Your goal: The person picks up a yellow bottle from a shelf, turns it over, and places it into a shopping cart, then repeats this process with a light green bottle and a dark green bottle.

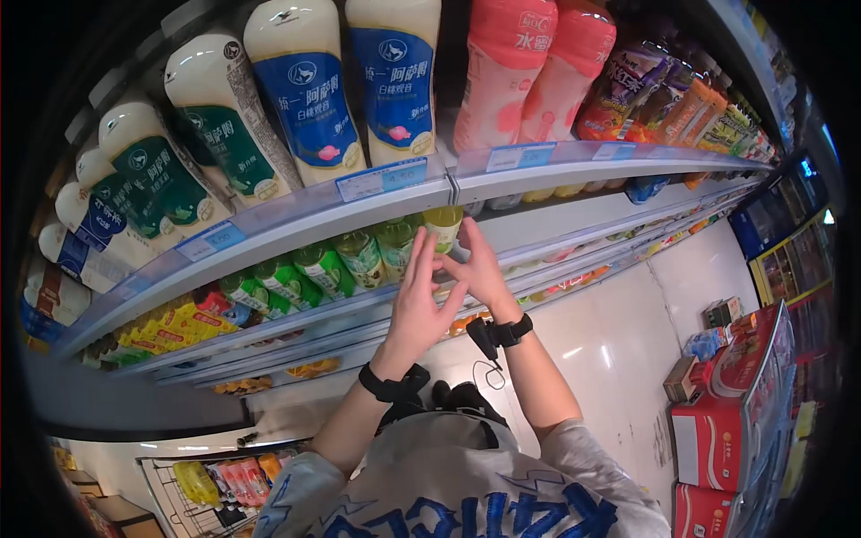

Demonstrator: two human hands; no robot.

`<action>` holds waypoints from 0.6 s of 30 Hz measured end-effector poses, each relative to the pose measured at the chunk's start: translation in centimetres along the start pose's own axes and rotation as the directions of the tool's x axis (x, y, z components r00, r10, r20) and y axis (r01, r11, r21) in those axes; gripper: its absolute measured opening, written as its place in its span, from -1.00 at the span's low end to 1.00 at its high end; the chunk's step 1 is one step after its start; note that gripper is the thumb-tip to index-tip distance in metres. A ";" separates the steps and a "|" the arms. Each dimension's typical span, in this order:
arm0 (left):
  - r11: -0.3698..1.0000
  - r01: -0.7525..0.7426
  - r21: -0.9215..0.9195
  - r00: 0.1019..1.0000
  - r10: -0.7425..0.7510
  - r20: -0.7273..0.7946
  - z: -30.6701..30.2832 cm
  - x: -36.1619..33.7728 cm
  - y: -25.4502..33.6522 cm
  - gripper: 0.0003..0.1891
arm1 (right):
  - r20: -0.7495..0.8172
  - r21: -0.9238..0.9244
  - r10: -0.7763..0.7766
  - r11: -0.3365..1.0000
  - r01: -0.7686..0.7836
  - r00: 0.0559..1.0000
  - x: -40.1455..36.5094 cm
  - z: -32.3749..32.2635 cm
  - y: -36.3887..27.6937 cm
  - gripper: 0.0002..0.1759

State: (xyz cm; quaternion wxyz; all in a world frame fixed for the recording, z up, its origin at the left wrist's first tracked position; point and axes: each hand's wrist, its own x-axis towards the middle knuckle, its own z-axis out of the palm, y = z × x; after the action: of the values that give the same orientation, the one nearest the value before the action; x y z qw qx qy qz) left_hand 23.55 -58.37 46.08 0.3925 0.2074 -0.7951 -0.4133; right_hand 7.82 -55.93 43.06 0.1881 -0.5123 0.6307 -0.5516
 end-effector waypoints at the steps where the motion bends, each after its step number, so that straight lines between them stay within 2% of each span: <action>1: 1.000 -0.001 -0.010 1.000 0.001 0.004 -0.1 0.1 -0.2 -0.18 | -0.004 -0.008 0.005 1.000 -0.005 1.000 0.1 0.2 0.2 -0.17; 6: 0.992 0.070 -0.108 0.996 -0.063 0.070 -0.1 -0.5 -1.5 -0.13 | 0.009 -0.056 0.110 0.992 -0.110 0.994 0.0 1.1 0.8 -0.23; 13: 0.991 0.118 -0.065 0.992 -0.114 0.054 0.4 -0.9 -1.2 -0.12 | 0.016 -0.085 0.070 0.994 -0.068 0.997 0.9 1.5 2.6 -0.27; 16: 0.972 0.195 -0.130 0.981 -0.192 0.033 1.3 -0.8 -0.6 -0.14 | 0.019 -0.104 0.079 0.992 -0.076 0.997 0.9 1.0 2.5 -0.35; 17: 0.974 0.191 -0.124 0.982 -0.189 0.027 1.6 -1.0 -0.7 -0.14 | 0.022 -0.099 0.071 0.993 -0.068 0.997 0.6 0.7 2.4 -0.35; 18: 0.991 0.109 -0.077 0.993 -0.112 -0.037 1.8 -1.2 -0.7 -0.15 | 0.025 -0.083 0.043 0.996 -0.040 0.999 0.2 0.3 1.9 -0.34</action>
State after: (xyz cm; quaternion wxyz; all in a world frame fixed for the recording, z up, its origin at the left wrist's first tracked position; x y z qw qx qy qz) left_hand 22.82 -57.09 44.28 0.3928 0.2447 -0.7582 -0.4593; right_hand 7.17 -56.56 41.35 0.1867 -0.5139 0.6609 -0.5141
